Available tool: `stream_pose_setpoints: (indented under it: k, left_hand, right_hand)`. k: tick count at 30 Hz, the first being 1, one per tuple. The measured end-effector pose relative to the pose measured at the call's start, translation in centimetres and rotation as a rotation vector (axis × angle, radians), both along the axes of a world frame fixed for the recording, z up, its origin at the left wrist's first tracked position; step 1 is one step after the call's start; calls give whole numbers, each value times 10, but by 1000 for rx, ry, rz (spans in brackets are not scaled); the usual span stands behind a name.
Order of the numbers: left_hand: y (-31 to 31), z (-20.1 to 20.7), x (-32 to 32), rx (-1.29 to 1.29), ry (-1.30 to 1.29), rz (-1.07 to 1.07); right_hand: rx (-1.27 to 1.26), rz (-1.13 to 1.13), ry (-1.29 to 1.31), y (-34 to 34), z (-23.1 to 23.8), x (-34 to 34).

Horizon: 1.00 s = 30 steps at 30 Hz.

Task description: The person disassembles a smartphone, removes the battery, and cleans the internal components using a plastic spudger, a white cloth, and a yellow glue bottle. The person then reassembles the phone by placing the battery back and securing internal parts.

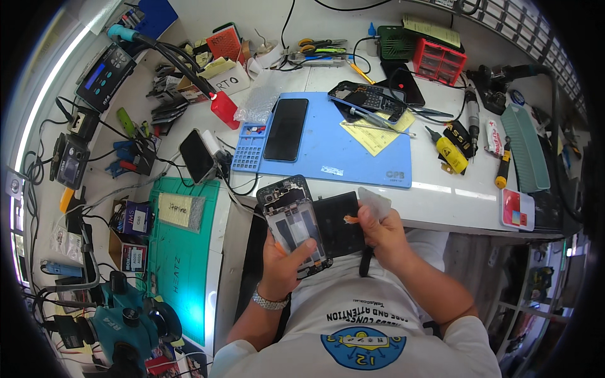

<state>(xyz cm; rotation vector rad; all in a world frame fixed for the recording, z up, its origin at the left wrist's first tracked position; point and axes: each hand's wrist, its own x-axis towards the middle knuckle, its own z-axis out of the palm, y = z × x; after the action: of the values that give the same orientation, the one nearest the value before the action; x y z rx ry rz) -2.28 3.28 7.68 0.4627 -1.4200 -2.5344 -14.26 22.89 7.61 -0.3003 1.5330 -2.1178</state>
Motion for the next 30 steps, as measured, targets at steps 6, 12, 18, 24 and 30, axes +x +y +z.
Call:
stream_pose_setpoints:
  k: [6,12,18,24,30]
  left_hand:
    - [6,10,-9,76,-6,35]
    - [14,6,-12,185,-15,33]
    - [34,17,-10,57,-23,62]
    - [35,10,-23,146,-7,35]
    - [19,1,-26,-81,14,174]
  right_hand:
    - [-13,23,-61,2,-6,-3]
    - [-30,-74,18,0,-12,7]
    - [89,-69,398,17,17,25]
    - [-125,-29,404,46,30,31]
    - [266,-318,267,101,76,-15]
